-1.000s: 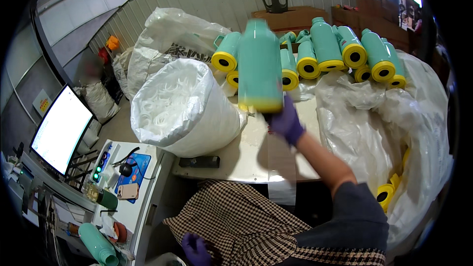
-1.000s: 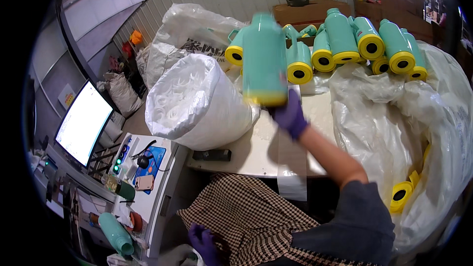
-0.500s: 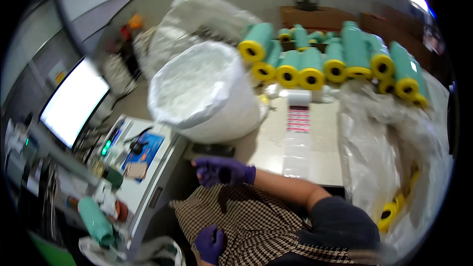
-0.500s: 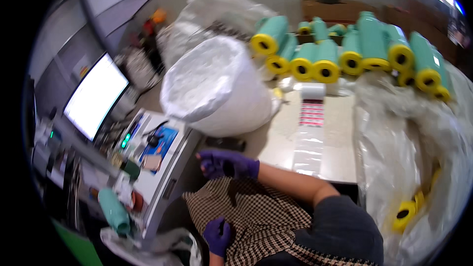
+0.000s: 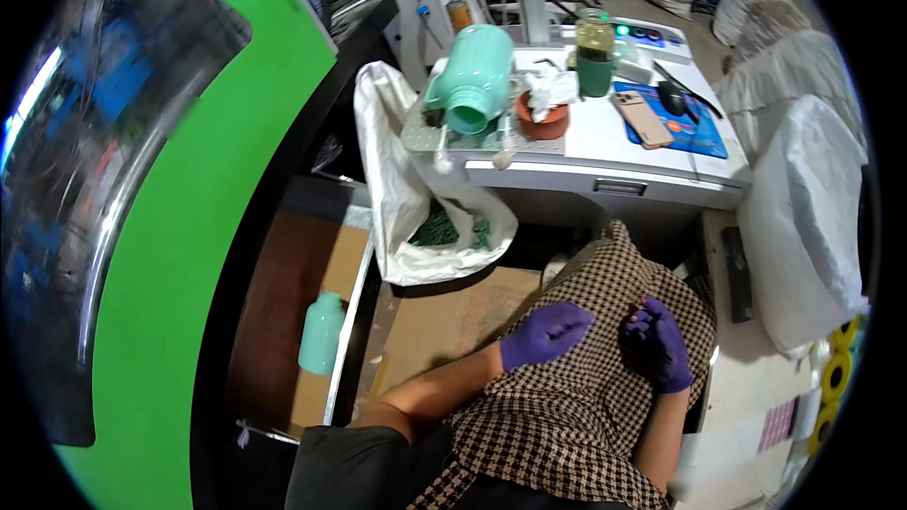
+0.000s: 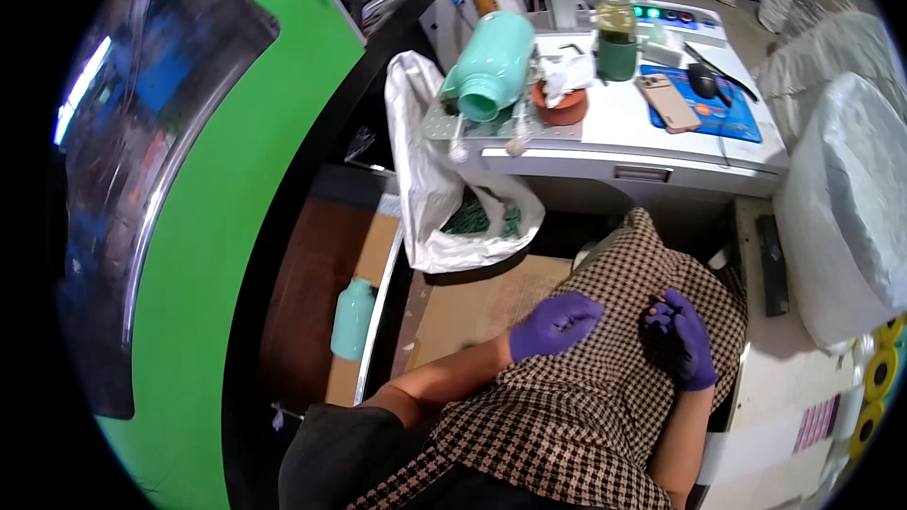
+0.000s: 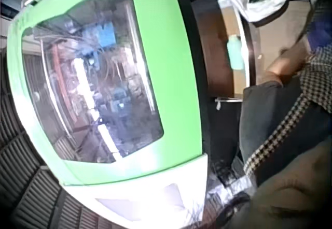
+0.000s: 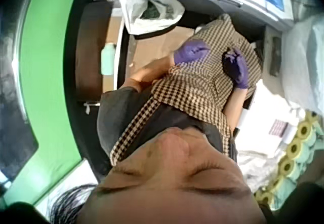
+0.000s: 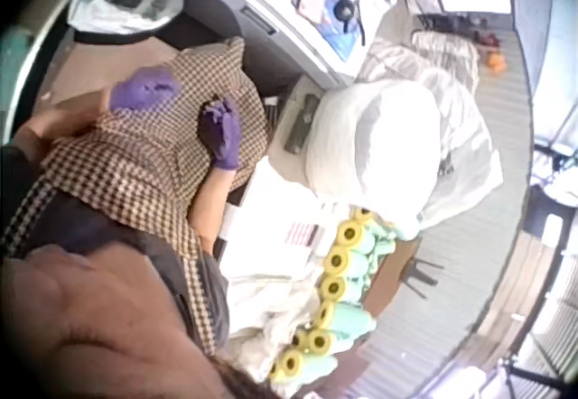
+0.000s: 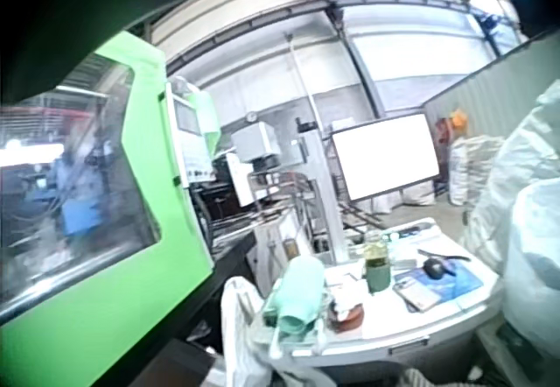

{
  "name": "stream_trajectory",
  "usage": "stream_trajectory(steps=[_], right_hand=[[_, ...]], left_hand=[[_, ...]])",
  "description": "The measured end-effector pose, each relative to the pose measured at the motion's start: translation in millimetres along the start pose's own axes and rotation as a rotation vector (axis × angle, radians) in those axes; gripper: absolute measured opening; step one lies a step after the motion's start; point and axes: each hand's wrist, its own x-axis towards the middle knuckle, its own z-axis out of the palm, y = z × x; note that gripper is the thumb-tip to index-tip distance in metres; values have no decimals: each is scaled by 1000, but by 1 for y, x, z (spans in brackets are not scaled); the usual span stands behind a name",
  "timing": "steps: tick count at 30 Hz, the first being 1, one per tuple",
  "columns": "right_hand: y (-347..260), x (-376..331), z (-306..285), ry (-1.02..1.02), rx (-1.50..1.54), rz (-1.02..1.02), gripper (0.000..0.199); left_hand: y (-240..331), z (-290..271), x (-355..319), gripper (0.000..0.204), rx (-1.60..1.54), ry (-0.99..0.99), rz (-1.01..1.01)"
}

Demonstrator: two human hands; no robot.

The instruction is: The person sits on the floor and repeatedly assembles teal plastic containers by inserting a green ring into the opening, applying a red label, and screwing on a yellow lid. Finished units are placed into a large white bag. The process is repeated for multiple containers.

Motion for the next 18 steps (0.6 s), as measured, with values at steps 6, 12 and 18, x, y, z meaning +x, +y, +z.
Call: stream_trajectory(steps=[6,12,18], right_hand=[[-8,-3,7,34,-164,-20,62],[-9,6,7,6,-172,-9,58],[-5,14,14,-21,-227,6,57]], left_hand=[[-56,-176,-184,26,355,561,-701],[-8,-329,-441,74,994,1530,-1589],[-16,-349,-516,86,-246,1753,-1008]])
